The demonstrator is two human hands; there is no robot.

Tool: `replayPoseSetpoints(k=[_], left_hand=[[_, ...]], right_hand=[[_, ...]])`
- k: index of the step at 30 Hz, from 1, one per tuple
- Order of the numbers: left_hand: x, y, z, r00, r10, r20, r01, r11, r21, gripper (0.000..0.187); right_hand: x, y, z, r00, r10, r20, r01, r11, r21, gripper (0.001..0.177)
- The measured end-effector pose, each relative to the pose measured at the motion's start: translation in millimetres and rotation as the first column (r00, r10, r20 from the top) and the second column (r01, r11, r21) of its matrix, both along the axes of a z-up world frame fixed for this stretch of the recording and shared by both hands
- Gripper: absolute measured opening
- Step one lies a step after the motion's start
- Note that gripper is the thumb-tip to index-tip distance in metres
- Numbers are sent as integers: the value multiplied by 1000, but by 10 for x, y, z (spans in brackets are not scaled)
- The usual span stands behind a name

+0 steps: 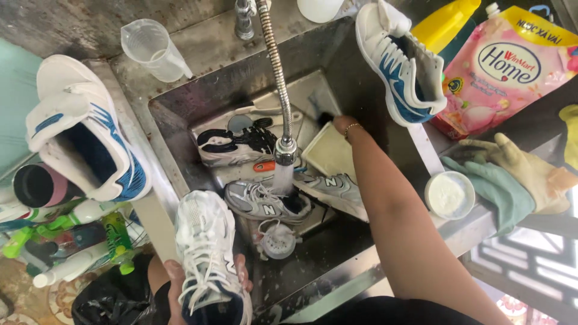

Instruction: The person scrubs a white sneaker with a brush and soap in a sink, then rinses the shoe under running water. The person handles the shoe and brush to clean the exterior and interior surfaces.

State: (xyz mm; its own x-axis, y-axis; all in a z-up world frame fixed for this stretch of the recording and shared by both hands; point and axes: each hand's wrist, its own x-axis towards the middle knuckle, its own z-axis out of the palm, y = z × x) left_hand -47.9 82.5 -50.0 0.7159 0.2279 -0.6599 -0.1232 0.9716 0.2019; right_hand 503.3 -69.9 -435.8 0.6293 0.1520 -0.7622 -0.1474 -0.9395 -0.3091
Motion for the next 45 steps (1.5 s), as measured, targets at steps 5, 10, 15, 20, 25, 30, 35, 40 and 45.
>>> replayPoseSetpoints(k=[5,10,15,20,25,30,35,40,45], left_hand=[[-26,-72,-155,994,101,52,-100,995,-12,102],[-35,-78,-146,986,110,122,-109,994,-10,102],[-6,76,-125,996,-43,-76,37,996,-76,112],[47,80,-234,998,-63,26,63,998,-17,102],[230,-44,-197,1000,1,3,-1,991,134,77],[318,-112,-351,994,-52,101,39,992,123,75],[409,-186,-358,982,-76,173,39,978,207,76],[449,-230,-361,964,-89,252,26,970,241,76],[586,-231,-596,969,-67,239,16,978,209,77]], right_hand=[[-224,141,394,843,533,-70,-538,837,-103,47],[-539,281,1045,842,536,62,-521,838,-164,46],[-1097,369,2156,688,532,494,-463,845,-266,66],[-1795,-250,2700,751,570,333,-609,793,14,56],[-2885,-366,3742,754,585,-299,-548,811,204,60],[-3661,-94,2706,380,925,-30,-923,381,55,36],[-3728,-99,2776,415,907,67,-909,412,58,35],[-3540,-605,3498,545,815,199,-838,538,93,39],[-3424,-1326,4741,853,302,425,-489,748,450,39]])
